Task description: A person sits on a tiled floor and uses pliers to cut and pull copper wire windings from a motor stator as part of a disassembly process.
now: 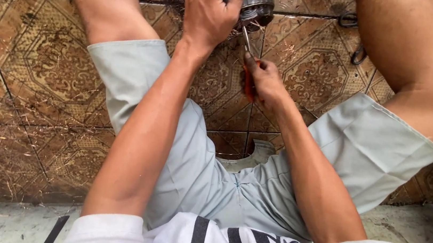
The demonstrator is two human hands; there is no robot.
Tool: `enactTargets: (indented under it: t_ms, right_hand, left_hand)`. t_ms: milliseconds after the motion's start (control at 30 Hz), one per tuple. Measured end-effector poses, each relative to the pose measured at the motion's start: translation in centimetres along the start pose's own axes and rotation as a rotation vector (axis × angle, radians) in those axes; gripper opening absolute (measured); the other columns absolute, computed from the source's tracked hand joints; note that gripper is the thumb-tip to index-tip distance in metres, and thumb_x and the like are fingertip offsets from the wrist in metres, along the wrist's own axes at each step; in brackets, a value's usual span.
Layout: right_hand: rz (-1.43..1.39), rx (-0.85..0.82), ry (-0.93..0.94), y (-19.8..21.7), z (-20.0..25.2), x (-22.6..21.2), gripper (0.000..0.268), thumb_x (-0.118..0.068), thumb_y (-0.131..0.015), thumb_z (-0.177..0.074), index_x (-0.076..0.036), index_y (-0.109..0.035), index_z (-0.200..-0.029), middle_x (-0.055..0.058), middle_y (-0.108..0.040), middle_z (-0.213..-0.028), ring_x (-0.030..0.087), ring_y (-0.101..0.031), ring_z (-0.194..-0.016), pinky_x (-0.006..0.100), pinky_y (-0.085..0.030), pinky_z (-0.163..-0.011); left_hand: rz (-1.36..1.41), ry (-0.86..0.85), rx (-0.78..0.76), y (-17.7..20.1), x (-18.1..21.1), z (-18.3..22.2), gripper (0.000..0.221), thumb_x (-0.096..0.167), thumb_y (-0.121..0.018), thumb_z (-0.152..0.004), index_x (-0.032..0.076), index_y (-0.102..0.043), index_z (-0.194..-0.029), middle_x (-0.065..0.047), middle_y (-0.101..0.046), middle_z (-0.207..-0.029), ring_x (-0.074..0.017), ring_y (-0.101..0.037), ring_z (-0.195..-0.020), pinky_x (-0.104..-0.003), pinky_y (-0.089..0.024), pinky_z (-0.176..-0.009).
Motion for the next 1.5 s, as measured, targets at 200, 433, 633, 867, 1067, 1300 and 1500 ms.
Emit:
enactTargets:
  t_ms: [200, 433, 633, 867, 1067, 1300, 1500]
  right_hand:
    - [1.151, 0.399, 0.441, 1.2, -1.0, -1.3, 0.021, -0.011, -0.064, -0.102, -0.002, -0.065, -0.083, 0.006, -0.065, -0.067, 0.015, -0.052, -0.042, 0.029, -0.049, -0.037]
    - [0.393, 0.321, 0.113, 1.4, -0.2, -0.2, 0.049, -0.042, -0.076, -0.090, -0.002, -0.053, -0.108, 0.008, -0.066, -0.084, 0.015, -0.065, -0.061, 0.028, -0.052, -0.051]
    - [0.088, -0.013, -0.098, 1.1, -1.8, 1.1, 0.024, -0.032, -0.072, -0.096, -0.012, -0.061, -0.088, 0.000, -0.061, -0.068, 0.012, -0.054, -0.052, 0.028, -0.044, -0.044]
    - [2.012, 0.603, 0.298, 5.0, -7.7, 2.3, 0.053, -0.012, -0.026, -0.107, 0.018, -0.033, -0.151, 0.001, -0.042, -0.064, 0.008, -0.036, -0.047, 0.022, -0.038, -0.039]
    - [1.121, 0.356, 0.287, 2.2, -1.6, -1.8, 0.015, -0.003, -0.059, -0.090, -0.006, -0.061, -0.104, 0.009, -0.065, -0.086, 0.025, -0.063, -0.067, 0.038, -0.059, -0.061]
    - [-0.079, -0.047, -0.108, 1.2, -2.4, 2.5, 0.025, -0.020, -0.062, -0.099, -0.002, -0.060, -0.116, 0.012, -0.068, -0.093, 0.025, -0.071, -0.085, 0.040, -0.060, -0.070]
    - [0.407, -0.033, 0.035, 1.0, -3.9, 1.3, 0.028, -0.020, -0.068, -0.102, -0.013, -0.053, -0.079, -0.001, -0.051, -0.059, 0.011, -0.041, -0.044, 0.028, -0.035, -0.040]
  left_hand:
    - [0.025, 0.037, 0.033, -0.3, -0.9, 0.5, 0.025, 0.032, -0.054, -0.100, 0.012, -0.064, -0.110, -0.004, -0.071, -0.067, -0.0158, -0.060, -0.045, -0.027, -0.053, -0.039]
    - [-0.009, -0.005, 0.051, 0.2, 0.2, 0.4, 0.021, 0.028, -0.057, -0.097, 0.009, -0.068, -0.099, -0.007, -0.071, -0.067, -0.0187, -0.061, -0.044, -0.031, -0.051, -0.040]
    - [-0.018, -0.036, 0.060, 0.4, 1.2, 0.1, 0.019, 0.022, -0.057, -0.095, 0.008, -0.069, -0.094, -0.009, -0.073, -0.072, -0.0188, -0.063, -0.049, -0.031, -0.052, -0.043]
    - [-0.113, -0.036, 0.036, -2.1, -0.2, 0.5, 0.021, 0.031, -0.058, -0.098, 0.013, -0.066, -0.107, 0.000, -0.062, -0.059, -0.0119, -0.046, -0.039, -0.026, -0.042, -0.034]
    - [-0.172, -0.083, 0.024, -3.2, 1.7, -0.3, 0.020, 0.026, -0.057, -0.095, 0.010, -0.068, -0.090, 0.000, -0.055, -0.055, -0.0129, -0.045, -0.039, -0.028, -0.042, -0.034]
    - [-0.246, -0.097, 0.013, -2.8, 2.6, 0.3, 0.020, 0.028, -0.059, -0.093, 0.013, -0.069, -0.084, 0.000, -0.058, -0.054, -0.0138, -0.048, -0.038, -0.030, -0.045, -0.038]
    - [-0.099, -0.011, 0.040, -0.7, 1.6, 0.2, 0.021, 0.024, -0.056, -0.098, 0.010, -0.068, -0.108, -0.011, -0.078, -0.085, -0.0233, -0.071, -0.061, -0.035, -0.058, -0.053]
Point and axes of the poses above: each hand's wrist, its own z-axis away from the middle knuckle, its own y-axis out of the back of the hand, x = y × z, the point moved 7 cm from there along -z, towards the middle knuckle
